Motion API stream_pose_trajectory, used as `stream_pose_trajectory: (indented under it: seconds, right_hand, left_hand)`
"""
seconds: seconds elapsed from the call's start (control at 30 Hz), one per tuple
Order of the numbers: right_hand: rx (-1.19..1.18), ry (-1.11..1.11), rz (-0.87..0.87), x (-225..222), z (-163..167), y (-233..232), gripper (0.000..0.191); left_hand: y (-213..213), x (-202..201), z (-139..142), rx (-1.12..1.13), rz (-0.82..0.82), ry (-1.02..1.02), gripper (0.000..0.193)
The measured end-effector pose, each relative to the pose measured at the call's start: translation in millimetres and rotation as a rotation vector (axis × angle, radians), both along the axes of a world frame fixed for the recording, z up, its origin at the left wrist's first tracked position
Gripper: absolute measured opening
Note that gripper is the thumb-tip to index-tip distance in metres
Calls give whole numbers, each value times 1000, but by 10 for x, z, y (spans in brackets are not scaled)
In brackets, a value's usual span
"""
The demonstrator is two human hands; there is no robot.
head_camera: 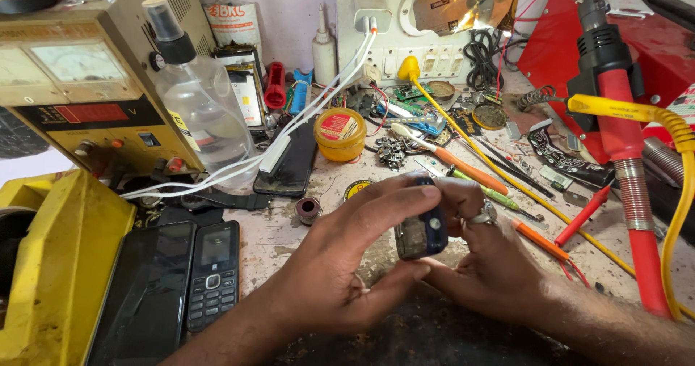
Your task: The person picks up a feature phone, removes its back cover and battery, then pries open the front housing with their hands and separates the keypad frame from the body. They open a cardboard box of spare screens, take out a replacement screen, and place it on the workbench next to the disassembled phone.
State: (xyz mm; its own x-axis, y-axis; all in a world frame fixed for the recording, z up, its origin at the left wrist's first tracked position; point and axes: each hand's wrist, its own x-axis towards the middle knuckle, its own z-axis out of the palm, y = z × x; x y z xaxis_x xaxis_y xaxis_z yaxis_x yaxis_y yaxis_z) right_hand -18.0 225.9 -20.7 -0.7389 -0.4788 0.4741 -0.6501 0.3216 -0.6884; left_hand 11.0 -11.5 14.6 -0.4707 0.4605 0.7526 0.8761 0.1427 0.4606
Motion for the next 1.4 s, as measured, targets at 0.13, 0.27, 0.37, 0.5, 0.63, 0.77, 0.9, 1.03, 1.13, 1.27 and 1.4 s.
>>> stream_pose_trajectory:
  seconds: [0.13,0.27,0.37,0.5,0.63,0.77,0.9,1.03,1.13,1.27,1.4]
  right_hand:
    - [-29,-24,40,-10,9,-6,73]
    - [-16,-5,48,-37,-7,4,70]
    - [-34,-12,59,-52,-40,9,70]
    - [-24,107,129,-57,-59,13,62]
    - [-58,10,106,-36,-45,13,70]
    - [-28,91,87,-21,-34,23,70]
    - [-80,111,99,-27,-59,11,71]
    - [-61,214,126,-41,-64,20,62]
    - [-45,229,125,-48,-70,25,58]
    - [-63,161,95,-74,-77,29,70]
    - [-83,178,105,-46,-65,-11,68]
  left_hand:
    - [27,-1,-10,-1,22,-4,66]
    - [58,11,-25,11,46,-16,67]
    - [58,-4,-26,10,40,-3,67]
    - [50,-28,-17,-2,31,20,69]
    - [25,-23,9,0,28,48,68]
    - [19,28,34,30,2,14,65]
    - [34,46,62,51,-44,5,59]
    - [26,15,85,-13,-30,49,58]
    - [3,4,76,-10,-31,68,63]
    - [20,16,28,-5,-10,23,57]
    - [32,6,17,18,-9,4,60]
